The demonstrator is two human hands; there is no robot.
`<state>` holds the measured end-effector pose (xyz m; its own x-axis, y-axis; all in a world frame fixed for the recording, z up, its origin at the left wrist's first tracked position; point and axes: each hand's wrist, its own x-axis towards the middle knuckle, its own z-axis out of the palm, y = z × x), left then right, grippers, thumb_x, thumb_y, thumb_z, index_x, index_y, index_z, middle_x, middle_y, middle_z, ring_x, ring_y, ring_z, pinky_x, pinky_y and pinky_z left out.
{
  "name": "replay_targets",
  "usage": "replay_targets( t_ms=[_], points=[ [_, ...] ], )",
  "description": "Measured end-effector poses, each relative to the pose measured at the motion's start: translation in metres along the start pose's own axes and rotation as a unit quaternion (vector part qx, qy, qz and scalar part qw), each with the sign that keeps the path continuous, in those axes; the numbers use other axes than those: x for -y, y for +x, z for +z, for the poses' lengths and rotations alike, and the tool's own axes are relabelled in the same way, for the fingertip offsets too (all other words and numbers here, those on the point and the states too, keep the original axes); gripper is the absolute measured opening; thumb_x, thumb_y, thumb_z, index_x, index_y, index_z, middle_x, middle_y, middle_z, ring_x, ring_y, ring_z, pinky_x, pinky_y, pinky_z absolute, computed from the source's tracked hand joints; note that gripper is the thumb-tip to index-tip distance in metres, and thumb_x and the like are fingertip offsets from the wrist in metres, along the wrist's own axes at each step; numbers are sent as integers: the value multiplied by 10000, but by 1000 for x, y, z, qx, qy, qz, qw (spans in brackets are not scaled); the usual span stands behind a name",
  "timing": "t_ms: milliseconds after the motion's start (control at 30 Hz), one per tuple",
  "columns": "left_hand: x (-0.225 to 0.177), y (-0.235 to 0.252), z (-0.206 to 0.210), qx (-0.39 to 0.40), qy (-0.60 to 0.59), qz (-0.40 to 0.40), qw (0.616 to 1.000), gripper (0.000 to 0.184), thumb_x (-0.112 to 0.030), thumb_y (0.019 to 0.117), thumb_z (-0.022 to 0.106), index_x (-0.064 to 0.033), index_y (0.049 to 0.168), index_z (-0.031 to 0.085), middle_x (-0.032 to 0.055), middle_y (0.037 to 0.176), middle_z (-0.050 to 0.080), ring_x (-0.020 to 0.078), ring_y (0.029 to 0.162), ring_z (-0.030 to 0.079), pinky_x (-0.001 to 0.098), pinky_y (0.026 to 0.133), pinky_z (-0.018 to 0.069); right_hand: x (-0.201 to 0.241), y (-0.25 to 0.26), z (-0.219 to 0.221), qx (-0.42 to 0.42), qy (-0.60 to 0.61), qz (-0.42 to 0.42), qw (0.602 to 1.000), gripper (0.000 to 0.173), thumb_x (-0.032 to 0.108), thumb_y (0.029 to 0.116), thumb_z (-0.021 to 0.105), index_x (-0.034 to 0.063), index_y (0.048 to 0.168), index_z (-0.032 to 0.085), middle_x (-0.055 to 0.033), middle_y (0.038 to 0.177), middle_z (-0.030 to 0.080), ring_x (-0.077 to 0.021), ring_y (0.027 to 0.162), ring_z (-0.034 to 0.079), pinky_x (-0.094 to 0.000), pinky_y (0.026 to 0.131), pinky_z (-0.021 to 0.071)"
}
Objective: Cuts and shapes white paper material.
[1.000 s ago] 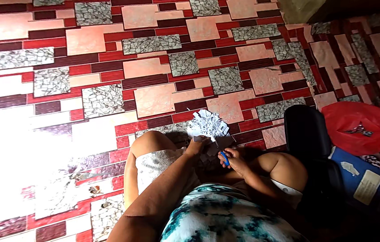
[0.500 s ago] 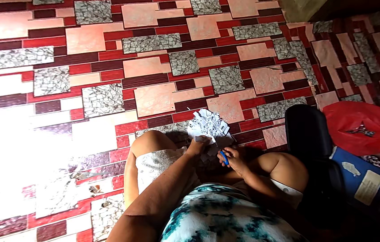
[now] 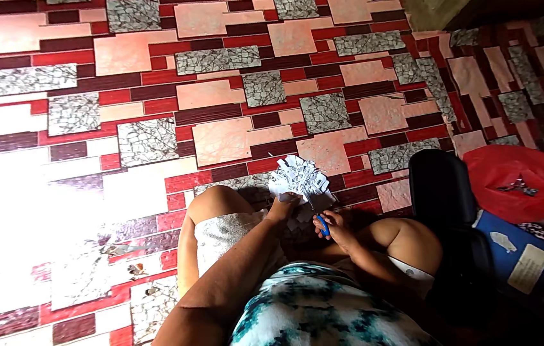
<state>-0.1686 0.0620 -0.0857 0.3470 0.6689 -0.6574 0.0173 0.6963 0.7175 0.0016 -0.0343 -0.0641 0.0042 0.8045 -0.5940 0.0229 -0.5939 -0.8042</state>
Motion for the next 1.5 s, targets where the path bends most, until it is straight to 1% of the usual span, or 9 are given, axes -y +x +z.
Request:
replay_targets(
  t_ms=[467, 600, 700, 833, 933, 1000, 1133, 1400, 1500],
  points=[
    [4, 3, 0, 15, -5, -8, 1000, 120, -101, 1062, 545, 8, 1038, 587, 30, 710, 615, 72, 539, 561, 199, 515, 485, -1, 3, 1, 8, -4, -9, 1000, 176, 125, 968, 670, 7, 1083, 610, 27, 729, 643, -20, 578, 585, -160, 514, 464],
    [1, 2, 0, 14, 0, -14, 1000, 117, -94, 1062, 541, 11, 1043, 589, 30, 711, 616, 74, 539, 563, 202, 516, 489, -4, 3, 1, 4, -13, -29, 999, 165, 97, 948, 682, -8, 1055, 612, 15, 744, 630, -41, 589, 599, -192, 561, 523],
    [1, 3, 0, 16, -6, -13, 1000, 117, -96, 1063, 536, 4, 1034, 591, 27, 716, 614, 75, 552, 566, 204, 531, 494, 0, 2, 1, -4, -32, -21, 999, 202, 65, 946, 694, -39, 1102, 620, -17, 809, 663, -43, 616, 620, -198, 587, 547],
    [1, 3, -1, 24, 0, -7, 1000, 117, -110, 1059, 553, -3, 1035, 596, 21, 722, 616, 73, 561, 569, 200, 535, 493, 3, 1, 2, -13, -11, 0, 1000, 197, 57, 968, 671, -33, 1128, 602, -4, 772, 659, -40, 601, 612, -184, 559, 518],
    [4, 1, -2, 59, 61, 3, 996, 153, -136, 1068, 545, 6, 1096, 593, 15, 755, 627, 56, 558, 561, 194, 527, 482, -1, 4, 1, -54, 24, -12, 998, 343, 44, 924, 712, -58, 1220, 572, -37, 838, 642, -73, 658, 618, -215, 581, 526],
    [10, -1, -1, 90, 127, 29, 987, 183, -142, 1059, 550, 18, 1131, 605, 13, 797, 636, 52, 598, 571, 209, 562, 495, -4, 6, 0, -85, 31, -43, 995, 425, 13, 870, 739, -60, 1251, 567, -46, 878, 631, -82, 701, 625, -227, 614, 545],
    [18, -14, 13, 115, 185, 79, 973, 192, -124, 1011, 607, 46, 1092, 646, 52, 867, 651, 78, 705, 603, 267, 687, 540, -5, 4, 2, -125, 19, -74, 989, 381, -4, 847, 744, -59, 1199, 609, -62, 903, 636, -69, 684, 591, -213, 595, 510],
    [17, -29, 26, 119, 168, 82, 975, 165, -100, 1015, 602, 45, 1078, 651, 23, 834, 654, 48, 682, 600, 227, 668, 531, -2, -2, 0, -127, 5, -88, 988, 360, -51, 831, 733, -55, 1177, 633, -76, 960, 683, -53, 718, 619, -197, 613, 515],
    [10, -31, 18, 192, 218, 105, 951, 229, -121, 1022, 611, 64, 1156, 626, 56, 916, 668, 56, 761, 626, 242, 749, 551, -4, -3, -4, -122, -20, -124, 985, 377, -66, 820, 714, -79, 1187, 628, -109, 1000, 693, -72, 785, 653, -219, 698, 556]
  ],
)
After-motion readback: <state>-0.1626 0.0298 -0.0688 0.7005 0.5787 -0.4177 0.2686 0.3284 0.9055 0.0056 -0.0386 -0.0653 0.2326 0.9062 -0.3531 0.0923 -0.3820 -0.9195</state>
